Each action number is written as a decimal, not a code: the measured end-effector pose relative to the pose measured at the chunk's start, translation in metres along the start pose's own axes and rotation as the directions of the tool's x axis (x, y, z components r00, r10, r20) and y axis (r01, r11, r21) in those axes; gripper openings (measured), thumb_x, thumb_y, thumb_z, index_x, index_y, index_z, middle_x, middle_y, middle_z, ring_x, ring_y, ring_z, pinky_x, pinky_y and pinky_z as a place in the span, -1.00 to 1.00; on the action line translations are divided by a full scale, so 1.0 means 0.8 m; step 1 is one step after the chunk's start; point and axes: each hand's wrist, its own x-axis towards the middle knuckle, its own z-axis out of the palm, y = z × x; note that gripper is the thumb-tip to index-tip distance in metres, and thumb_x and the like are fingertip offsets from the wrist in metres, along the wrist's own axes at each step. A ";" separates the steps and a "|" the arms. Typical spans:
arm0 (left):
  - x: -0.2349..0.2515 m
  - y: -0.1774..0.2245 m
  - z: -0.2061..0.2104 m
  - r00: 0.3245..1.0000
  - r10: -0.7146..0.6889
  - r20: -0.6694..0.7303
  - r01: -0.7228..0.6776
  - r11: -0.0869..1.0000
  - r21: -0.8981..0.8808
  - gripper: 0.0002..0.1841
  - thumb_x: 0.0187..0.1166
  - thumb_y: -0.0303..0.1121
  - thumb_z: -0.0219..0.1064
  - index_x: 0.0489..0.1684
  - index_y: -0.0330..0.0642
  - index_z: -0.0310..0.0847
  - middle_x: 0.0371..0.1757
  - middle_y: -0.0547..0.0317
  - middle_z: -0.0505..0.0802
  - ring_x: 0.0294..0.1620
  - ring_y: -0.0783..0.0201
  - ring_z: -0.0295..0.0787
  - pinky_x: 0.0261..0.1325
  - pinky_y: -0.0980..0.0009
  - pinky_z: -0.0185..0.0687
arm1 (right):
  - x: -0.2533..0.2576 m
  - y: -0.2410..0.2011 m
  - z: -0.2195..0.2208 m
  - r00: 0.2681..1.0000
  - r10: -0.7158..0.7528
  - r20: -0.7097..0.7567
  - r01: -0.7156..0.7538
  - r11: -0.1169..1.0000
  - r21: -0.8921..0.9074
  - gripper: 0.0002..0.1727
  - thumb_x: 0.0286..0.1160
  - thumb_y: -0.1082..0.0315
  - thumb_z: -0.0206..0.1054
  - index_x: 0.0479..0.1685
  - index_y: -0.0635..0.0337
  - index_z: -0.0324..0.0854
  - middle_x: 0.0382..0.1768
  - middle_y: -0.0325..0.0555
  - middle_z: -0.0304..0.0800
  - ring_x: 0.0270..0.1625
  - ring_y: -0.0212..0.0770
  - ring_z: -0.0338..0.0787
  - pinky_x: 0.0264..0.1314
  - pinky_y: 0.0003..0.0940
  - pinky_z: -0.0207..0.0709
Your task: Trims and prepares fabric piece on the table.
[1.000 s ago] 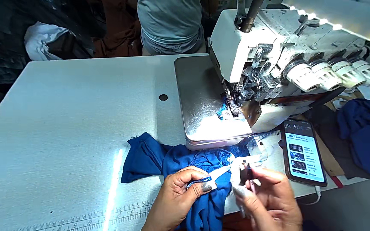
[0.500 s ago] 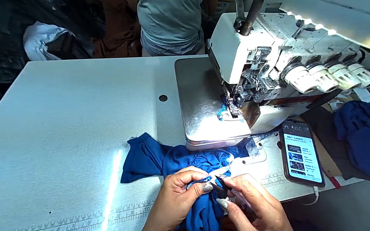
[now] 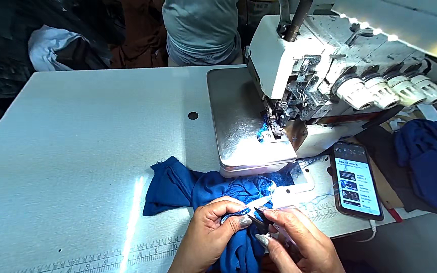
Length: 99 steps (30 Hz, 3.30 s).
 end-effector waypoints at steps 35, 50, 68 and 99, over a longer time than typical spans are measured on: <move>0.002 0.001 -0.002 0.999 -0.035 0.028 0.036 0.999 -0.037 -0.91 0.51 -0.39 0.48 -0.26 -0.21 0.88 -0.11 0.20 0.91 0.03 0.44 0.82 0.17 0.52 0.73 | -0.001 0.020 0.009 0.996 -0.002 -0.086 0.021 0.974 0.227 -0.69 0.42 0.51 0.38 0.11 0.46 0.68 -0.08 0.02 0.78 -0.10 -0.53 0.75 0.00 -0.71 0.66; 0.001 -0.002 -0.003 1.000 -0.010 0.026 0.010 1.000 -0.024 -0.91 0.51 -0.40 0.48 -0.24 -0.22 0.87 -0.11 0.19 0.91 0.03 0.43 0.82 0.18 0.51 0.74 | 0.001 0.004 -0.001 1.000 -0.002 0.009 0.002 0.998 0.068 -0.69 0.41 0.51 0.35 0.11 0.45 0.72 -0.12 0.06 0.77 -0.11 -0.43 0.75 -0.03 -0.68 0.64; 0.001 0.002 -0.002 0.999 -0.037 0.022 0.038 0.999 -0.036 -0.91 0.51 -0.40 0.48 -0.26 -0.22 0.87 -0.11 0.21 0.91 0.00 0.47 0.82 0.14 0.55 0.74 | -0.004 0.011 0.010 0.990 -0.040 -0.132 0.069 0.973 0.222 -0.67 0.44 0.51 0.38 0.18 0.40 0.65 -0.08 -0.01 0.75 -0.09 -0.51 0.73 0.01 -0.70 0.65; 0.002 -0.001 -0.003 1.000 -0.019 0.019 0.020 1.000 -0.023 -0.93 0.48 -0.43 0.48 -0.28 -0.22 0.87 -0.13 0.21 0.91 0.00 0.46 0.82 0.13 0.55 0.74 | -0.004 0.003 0.009 1.000 -0.028 -0.008 0.028 0.999 -0.032 -0.70 0.46 0.48 0.32 0.13 0.41 0.72 -0.14 0.08 0.76 -0.23 -0.38 0.74 -0.21 -0.62 0.63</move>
